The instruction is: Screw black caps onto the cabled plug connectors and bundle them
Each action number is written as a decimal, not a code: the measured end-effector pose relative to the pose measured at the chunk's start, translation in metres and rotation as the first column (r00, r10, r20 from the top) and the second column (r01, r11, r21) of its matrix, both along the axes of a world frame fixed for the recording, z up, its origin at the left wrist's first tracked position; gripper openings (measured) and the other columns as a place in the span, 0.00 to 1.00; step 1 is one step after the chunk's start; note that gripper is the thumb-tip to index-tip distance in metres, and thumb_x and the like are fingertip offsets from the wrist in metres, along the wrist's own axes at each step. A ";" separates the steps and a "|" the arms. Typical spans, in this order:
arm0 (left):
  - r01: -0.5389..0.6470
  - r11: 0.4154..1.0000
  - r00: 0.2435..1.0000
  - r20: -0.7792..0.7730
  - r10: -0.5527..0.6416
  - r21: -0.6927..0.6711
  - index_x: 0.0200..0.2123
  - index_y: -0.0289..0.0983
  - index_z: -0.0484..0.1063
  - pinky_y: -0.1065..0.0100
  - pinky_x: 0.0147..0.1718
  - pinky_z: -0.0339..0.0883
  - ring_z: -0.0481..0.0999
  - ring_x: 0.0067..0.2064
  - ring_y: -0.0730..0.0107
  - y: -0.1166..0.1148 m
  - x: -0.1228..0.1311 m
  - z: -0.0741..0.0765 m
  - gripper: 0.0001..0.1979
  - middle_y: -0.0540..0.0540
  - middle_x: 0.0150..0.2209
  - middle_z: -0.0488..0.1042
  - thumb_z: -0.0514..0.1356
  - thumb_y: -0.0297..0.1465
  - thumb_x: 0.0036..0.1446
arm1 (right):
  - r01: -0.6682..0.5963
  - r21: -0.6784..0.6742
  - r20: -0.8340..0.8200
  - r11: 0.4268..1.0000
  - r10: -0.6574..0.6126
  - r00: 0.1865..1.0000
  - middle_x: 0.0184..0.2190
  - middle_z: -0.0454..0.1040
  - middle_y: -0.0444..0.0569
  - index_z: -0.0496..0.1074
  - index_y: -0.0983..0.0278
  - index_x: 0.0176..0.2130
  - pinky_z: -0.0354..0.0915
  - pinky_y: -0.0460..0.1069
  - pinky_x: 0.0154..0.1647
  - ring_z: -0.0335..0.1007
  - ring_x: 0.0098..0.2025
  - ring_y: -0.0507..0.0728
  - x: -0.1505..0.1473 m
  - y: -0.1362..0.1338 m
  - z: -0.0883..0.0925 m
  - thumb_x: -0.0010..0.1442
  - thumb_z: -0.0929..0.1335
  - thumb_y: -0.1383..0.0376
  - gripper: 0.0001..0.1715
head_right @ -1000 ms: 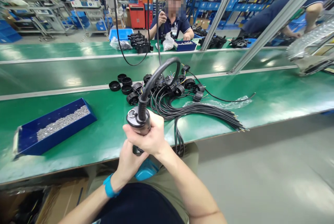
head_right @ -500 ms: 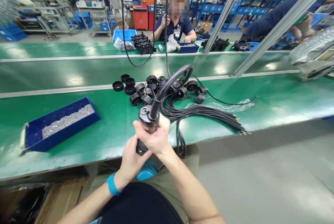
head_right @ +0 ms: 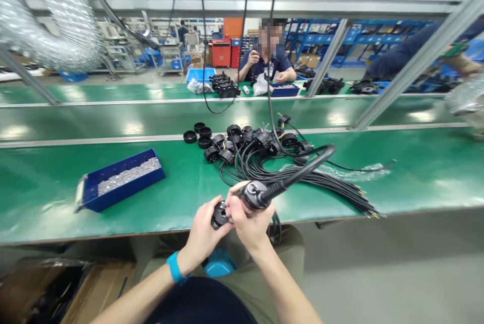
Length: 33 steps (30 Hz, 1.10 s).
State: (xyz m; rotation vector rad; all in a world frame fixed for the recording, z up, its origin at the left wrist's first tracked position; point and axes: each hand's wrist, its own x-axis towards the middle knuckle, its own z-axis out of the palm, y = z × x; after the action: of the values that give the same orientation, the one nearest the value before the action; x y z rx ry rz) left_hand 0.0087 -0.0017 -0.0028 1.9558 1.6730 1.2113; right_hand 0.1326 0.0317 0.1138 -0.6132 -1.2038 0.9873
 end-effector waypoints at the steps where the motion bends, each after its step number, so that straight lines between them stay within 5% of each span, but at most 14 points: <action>1: 0.024 1.000 1.000 -0.018 -0.024 0.009 0.63 0.37 0.61 0.49 0.53 0.73 0.76 0.55 0.51 0.000 -0.001 0.001 0.40 0.37 0.56 0.75 0.73 0.40 0.51 | 0.012 -0.005 0.008 1.000 -0.012 1.000 0.24 0.72 0.41 0.72 0.62 0.38 0.66 0.43 0.18 0.67 0.18 0.48 0.001 0.001 -0.002 0.64 0.71 0.60 0.08; 3: 0.086 0.996 0.994 -0.074 -0.084 0.033 0.64 0.36 0.61 0.50 0.55 0.72 0.74 0.57 0.51 0.004 -0.011 0.007 0.45 0.36 0.58 0.74 0.74 0.45 0.48 | 0.035 -0.008 0.012 0.999 -0.035 0.999 0.24 0.72 0.42 0.72 0.63 0.37 0.66 0.43 0.18 0.67 0.18 0.48 0.001 0.004 -0.006 0.64 0.71 0.61 0.08; 5: 0.086 0.994 0.987 -0.142 -0.076 0.067 0.61 0.37 0.66 0.52 0.57 0.70 0.73 0.59 0.52 0.015 -0.035 0.023 0.39 0.36 0.59 0.73 0.71 0.47 0.51 | 0.028 -0.004 0.007 1.000 -0.028 1.000 0.24 0.72 0.42 0.72 0.63 0.37 0.66 0.43 0.18 0.67 0.18 0.49 0.002 0.007 -0.007 0.65 0.71 0.60 0.08; 8: -0.152 0.986 0.949 -0.268 0.166 0.073 0.50 0.38 0.75 0.57 0.59 0.67 0.74 0.57 0.58 0.045 -0.103 0.061 0.16 0.39 0.54 0.77 0.60 0.42 0.66 | -0.010 0.013 -0.002 1.000 0.010 1.000 0.24 0.72 0.43 0.72 0.63 0.37 0.66 0.44 0.18 0.67 0.18 0.49 0.002 0.010 -0.006 0.65 0.70 0.60 0.09; 11: -0.446 0.885 0.799 -0.504 0.328 -0.133 0.45 0.36 0.78 0.60 0.52 0.68 0.77 0.51 0.56 0.083 -0.184 0.095 0.16 0.38 0.47 0.80 0.53 0.38 0.70 | -0.018 0.023 -0.001 1.000 0.018 1.000 0.24 0.72 0.43 0.72 0.63 0.38 0.66 0.44 0.18 0.68 0.18 0.50 0.003 0.011 -0.006 0.65 0.70 0.60 0.09; 13: -0.469 0.848 0.789 -0.549 0.277 -0.246 0.33 0.35 0.80 0.64 0.41 0.69 0.80 0.41 0.56 0.104 -0.226 0.103 0.12 0.39 0.36 0.81 0.62 0.37 0.62 | -0.011 0.024 0.001 1.000 0.011 1.000 0.24 0.72 0.43 0.72 0.63 0.38 0.66 0.44 0.18 0.68 0.18 0.50 0.003 0.011 -0.006 0.65 0.70 0.60 0.08; 16: -0.426 0.816 0.815 -0.558 0.157 -0.392 0.24 0.37 0.78 0.70 0.30 0.63 0.78 0.29 0.63 0.122 -0.258 0.095 0.07 0.46 0.24 0.78 0.69 0.32 0.51 | -0.004 0.021 -0.006 1.000 0.004 1.000 0.24 0.73 0.43 0.72 0.63 0.37 0.66 0.43 0.18 0.68 0.18 0.49 0.002 0.011 -0.005 0.65 0.70 0.61 0.08; 21: -0.384 0.828 0.820 -0.564 0.102 -0.409 0.26 0.39 0.79 0.70 0.30 0.60 0.78 0.32 0.64 0.121 -0.265 0.078 0.09 0.47 0.28 0.81 0.62 0.34 0.56 | -0.018 0.013 -0.016 1.000 0.018 1.000 0.24 0.73 0.42 0.72 0.63 0.38 0.66 0.43 0.18 0.68 0.18 0.49 0.003 0.010 -0.004 0.65 0.70 0.60 0.08; 28: -0.450 0.850 0.779 -0.585 0.223 -0.275 0.36 0.39 0.81 0.68 0.36 0.63 0.78 0.41 0.58 0.104 -0.267 0.093 0.13 0.43 0.40 0.83 0.57 0.37 0.61 | -0.042 0.017 -0.014 0.999 0.042 0.999 0.25 0.73 0.42 0.72 0.62 0.40 0.67 0.44 0.20 0.68 0.19 0.49 0.002 0.007 -0.005 0.65 0.70 0.60 0.07; 31: -0.468 0.878 0.765 -0.544 0.345 -0.101 0.37 0.38 0.79 0.65 0.38 0.64 0.77 0.42 0.57 0.090 -0.247 0.101 0.14 0.42 0.41 0.81 0.57 0.39 0.64 | -0.049 0.008 -0.025 0.999 0.049 0.998 0.25 0.72 0.42 0.72 0.62 0.40 0.66 0.44 0.19 0.67 0.19 0.49 0.001 0.007 -0.004 0.65 0.70 0.60 0.07; 33: -0.361 0.930 0.832 -0.429 0.352 0.064 0.35 0.37 0.76 0.65 0.39 0.65 0.76 0.40 0.61 0.074 -0.217 0.101 0.14 0.44 0.38 0.79 0.55 0.38 0.67 | -0.051 0.004 -0.033 0.999 0.051 0.998 0.25 0.73 0.42 0.72 0.62 0.39 0.66 0.44 0.19 0.68 0.19 0.49 0.001 0.007 -0.004 0.65 0.70 0.60 0.08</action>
State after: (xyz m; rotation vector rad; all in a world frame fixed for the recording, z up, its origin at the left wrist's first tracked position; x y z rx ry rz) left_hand -0.2084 0.0720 0.0983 2.0725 2.3527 0.8944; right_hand 0.1331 0.0389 0.1098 -0.5642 -1.1963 1.0344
